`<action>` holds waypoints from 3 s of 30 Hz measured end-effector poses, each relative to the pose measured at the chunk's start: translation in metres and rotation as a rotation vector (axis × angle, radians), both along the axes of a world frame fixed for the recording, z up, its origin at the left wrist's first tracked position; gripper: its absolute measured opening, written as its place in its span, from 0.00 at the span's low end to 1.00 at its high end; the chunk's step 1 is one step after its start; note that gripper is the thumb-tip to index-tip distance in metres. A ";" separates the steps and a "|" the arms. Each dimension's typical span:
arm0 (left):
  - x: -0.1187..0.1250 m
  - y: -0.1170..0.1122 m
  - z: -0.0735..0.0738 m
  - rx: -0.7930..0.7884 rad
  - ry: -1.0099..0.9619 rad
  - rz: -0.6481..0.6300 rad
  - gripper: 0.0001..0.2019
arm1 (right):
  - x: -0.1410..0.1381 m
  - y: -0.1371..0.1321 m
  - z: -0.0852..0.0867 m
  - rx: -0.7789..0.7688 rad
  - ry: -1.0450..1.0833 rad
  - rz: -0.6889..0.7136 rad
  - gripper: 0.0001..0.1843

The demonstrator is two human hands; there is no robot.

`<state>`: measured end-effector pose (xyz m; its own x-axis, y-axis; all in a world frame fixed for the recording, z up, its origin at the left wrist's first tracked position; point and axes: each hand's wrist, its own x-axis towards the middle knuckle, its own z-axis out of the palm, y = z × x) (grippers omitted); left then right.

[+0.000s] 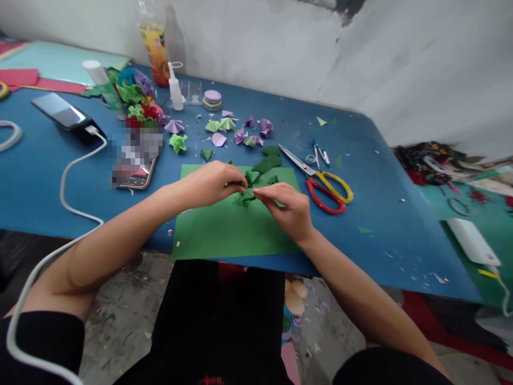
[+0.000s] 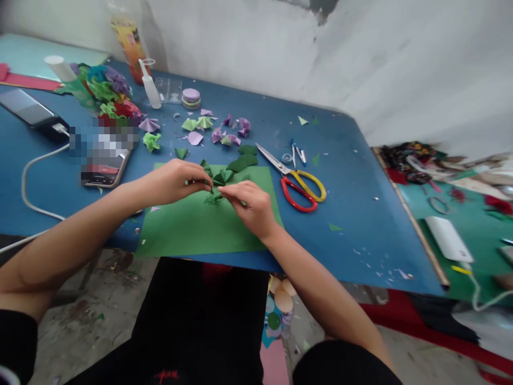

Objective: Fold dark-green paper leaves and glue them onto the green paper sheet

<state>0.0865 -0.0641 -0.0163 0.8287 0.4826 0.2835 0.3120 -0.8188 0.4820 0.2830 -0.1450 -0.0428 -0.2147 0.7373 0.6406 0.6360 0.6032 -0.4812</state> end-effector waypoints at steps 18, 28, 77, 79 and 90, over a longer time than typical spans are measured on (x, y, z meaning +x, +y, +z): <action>0.002 0.000 0.000 -0.012 0.028 -0.001 0.07 | 0.000 -0.002 0.001 0.059 0.090 -0.069 0.09; 0.002 0.000 0.000 -0.065 0.019 0.010 0.08 | 0.000 0.002 0.002 0.033 0.107 -0.104 0.08; 0.017 -0.008 -0.017 -0.256 -0.245 0.118 0.05 | -0.005 0.004 -0.006 -0.130 0.131 -0.055 0.10; 0.018 -0.007 -0.018 -0.274 -0.242 0.123 0.05 | -0.005 0.004 -0.005 -0.112 0.097 -0.020 0.11; 0.002 0.004 -0.021 -0.019 0.270 0.116 0.29 | 0.009 0.008 -0.003 -0.255 0.081 -0.094 0.04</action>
<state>0.0890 -0.0597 -0.0373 0.8122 0.5813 0.0501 0.5217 -0.7621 0.3835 0.2916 -0.1369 -0.0456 -0.0930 0.8911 0.4442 0.6369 0.3962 -0.6614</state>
